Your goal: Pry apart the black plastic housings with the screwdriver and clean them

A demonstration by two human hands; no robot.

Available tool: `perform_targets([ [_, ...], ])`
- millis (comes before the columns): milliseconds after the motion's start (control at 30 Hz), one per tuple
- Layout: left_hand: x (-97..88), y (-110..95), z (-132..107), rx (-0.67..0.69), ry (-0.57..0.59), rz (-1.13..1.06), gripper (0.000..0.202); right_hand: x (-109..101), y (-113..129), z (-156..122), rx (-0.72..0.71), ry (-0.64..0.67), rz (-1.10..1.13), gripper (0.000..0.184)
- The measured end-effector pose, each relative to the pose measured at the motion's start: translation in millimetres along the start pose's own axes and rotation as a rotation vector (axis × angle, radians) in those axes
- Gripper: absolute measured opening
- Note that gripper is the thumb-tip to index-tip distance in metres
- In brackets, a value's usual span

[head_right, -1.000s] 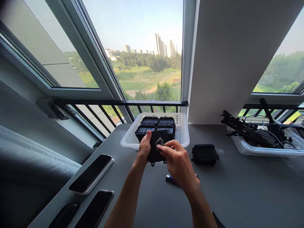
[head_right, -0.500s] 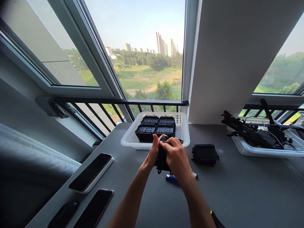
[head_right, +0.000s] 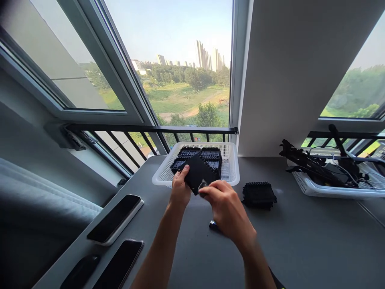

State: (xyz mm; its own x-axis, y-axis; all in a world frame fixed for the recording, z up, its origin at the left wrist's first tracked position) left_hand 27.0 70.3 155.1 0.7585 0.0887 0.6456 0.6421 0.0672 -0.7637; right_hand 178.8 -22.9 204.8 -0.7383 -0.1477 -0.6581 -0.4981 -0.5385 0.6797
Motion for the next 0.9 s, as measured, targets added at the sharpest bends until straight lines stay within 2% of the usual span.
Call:
perform_targets([
  [100, 4.5, -3, -5, 0.049, 0.007, -0.070, 0.033, -3, -9, 4, 0.154, -0.240, 0.135, 0.024],
  [167, 9.3, -3, -11, 0.037, 0.076, -0.093, 0.037, 1, -18, 9, 0.212, -0.337, 0.184, 0.023],
  [300, 19.0, 1, -21, -0.076, 0.275, -0.070, 0.040, 9, -36, 18, 0.243, -0.501, 0.235, 0.022],
  [400, 23.0, 4, -25, -0.150, 0.297, -0.082, 0.045, 9, -44, 21, 0.252, -0.654, 0.250, 0.021],
  [467, 24.6, 6, -26, -0.148, 0.253, -0.126, 0.044, 8, -45, 21, 0.241, -0.690, 0.291, 0.021],
  [633, 28.5, 7, -27, -0.018, 0.144, -0.220, 0.036, 9, -41, 22, 0.204, -0.592, 0.377, 0.022],
  [767, 29.5, 5, -30, -0.068, 0.229, -0.172, 0.033, 9, -42, 23, 0.196, -0.653, 0.442, 0.023],
  [900, 24.2, -3, -30, -0.107, 0.294, 0.037, 0.042, 2, -49, 22, 0.186, -0.772, 0.477, 0.024],
])
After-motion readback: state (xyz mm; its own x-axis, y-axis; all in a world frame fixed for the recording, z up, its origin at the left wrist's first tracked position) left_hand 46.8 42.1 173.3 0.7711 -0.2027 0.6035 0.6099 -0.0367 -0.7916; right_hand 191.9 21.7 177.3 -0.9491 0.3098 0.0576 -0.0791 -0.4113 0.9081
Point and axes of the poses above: each hand's wrist, its own z-axis towards the middle knuckle, its own x-axis out of the palm, y = z × x, the point moved 1 cm from there along z, towards the middle knuckle, and after that the axes turned 12 degrees about y, right-handed, at the moved point
